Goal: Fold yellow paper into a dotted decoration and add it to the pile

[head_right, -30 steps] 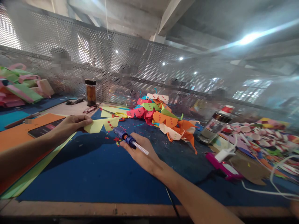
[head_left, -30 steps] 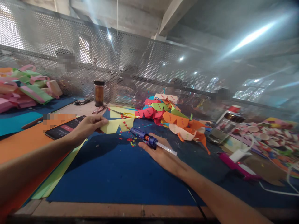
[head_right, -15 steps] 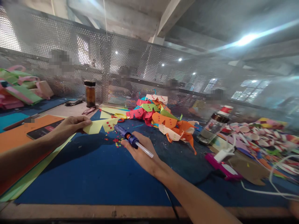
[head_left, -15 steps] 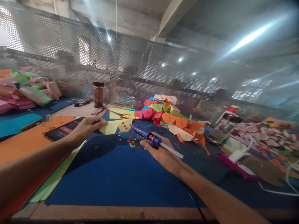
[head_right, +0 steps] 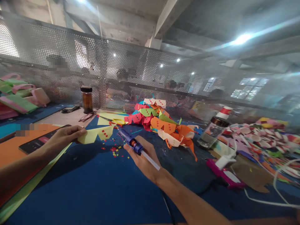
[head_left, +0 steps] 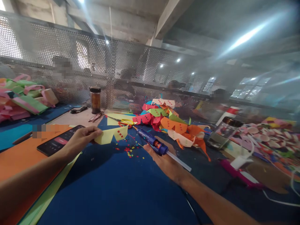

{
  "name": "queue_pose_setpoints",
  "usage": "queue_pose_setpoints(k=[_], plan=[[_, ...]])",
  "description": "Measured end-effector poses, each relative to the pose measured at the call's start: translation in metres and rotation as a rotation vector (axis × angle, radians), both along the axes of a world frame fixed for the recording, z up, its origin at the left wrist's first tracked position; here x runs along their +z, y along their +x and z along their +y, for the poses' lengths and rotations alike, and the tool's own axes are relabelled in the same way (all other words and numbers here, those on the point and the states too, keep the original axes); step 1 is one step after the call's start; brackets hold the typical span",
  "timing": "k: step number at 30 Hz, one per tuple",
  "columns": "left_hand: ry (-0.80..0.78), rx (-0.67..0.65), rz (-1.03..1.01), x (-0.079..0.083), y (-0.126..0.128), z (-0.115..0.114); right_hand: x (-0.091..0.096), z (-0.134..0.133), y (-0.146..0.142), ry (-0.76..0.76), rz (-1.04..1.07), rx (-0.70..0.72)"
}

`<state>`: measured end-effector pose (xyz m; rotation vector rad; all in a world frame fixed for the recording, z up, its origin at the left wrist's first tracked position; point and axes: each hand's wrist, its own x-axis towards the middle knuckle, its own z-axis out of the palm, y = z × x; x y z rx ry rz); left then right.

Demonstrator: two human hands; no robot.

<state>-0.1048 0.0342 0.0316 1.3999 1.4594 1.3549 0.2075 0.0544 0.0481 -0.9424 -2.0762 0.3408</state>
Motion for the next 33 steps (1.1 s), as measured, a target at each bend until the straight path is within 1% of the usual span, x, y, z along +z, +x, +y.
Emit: queue_pose_setpoints(k=[3, 5, 7, 9, 14, 18, 23, 26, 29, 33], plan=[[-0.012, 0.013, 0.038, 0.0, 0.001, -0.001, -0.005, 0.001, 0.0, 0.049, 0.0, 0.031], [-0.028, 0.012, 0.062, 0.0, 0.001, -0.001, -0.007, 0.0, 0.0, 0.049, 0.003, 0.05], [-0.04, 0.018, 0.078, 0.0, 0.001, -0.003, -0.008, 0.0, 0.001, 0.026, 0.008, 0.058], [-0.063, 0.05, 0.08, 0.002, 0.004, -0.005, -0.008, 0.001, 0.002, -0.009, 0.019, 0.058], [-0.145, 0.099, 0.047, 0.004, 0.014, -0.013, -0.006, 0.006, 0.004, -0.109, 0.064, 0.026], [-0.195, 0.118, 0.024, 0.006, 0.016, -0.014, -0.008, 0.007, 0.003, -0.13, 0.058, 0.039], [-0.176, 0.139, 0.097, 0.006, 0.011, -0.013, -0.013, 0.004, 0.006, -0.133, 0.032, 0.044], [-0.199, 0.161, 0.101, 0.006, 0.012, -0.013, -0.012, 0.004, 0.007, -0.164, 0.039, 0.067], [-0.215, 0.137, 0.072, 0.004, 0.012, -0.013, -0.014, 0.004, 0.004, -0.207, 0.054, 0.054], [-0.157, 0.116, 0.106, 0.0, 0.01, -0.013, -0.019, 0.0, -0.002, -0.175, 0.107, 0.013]])
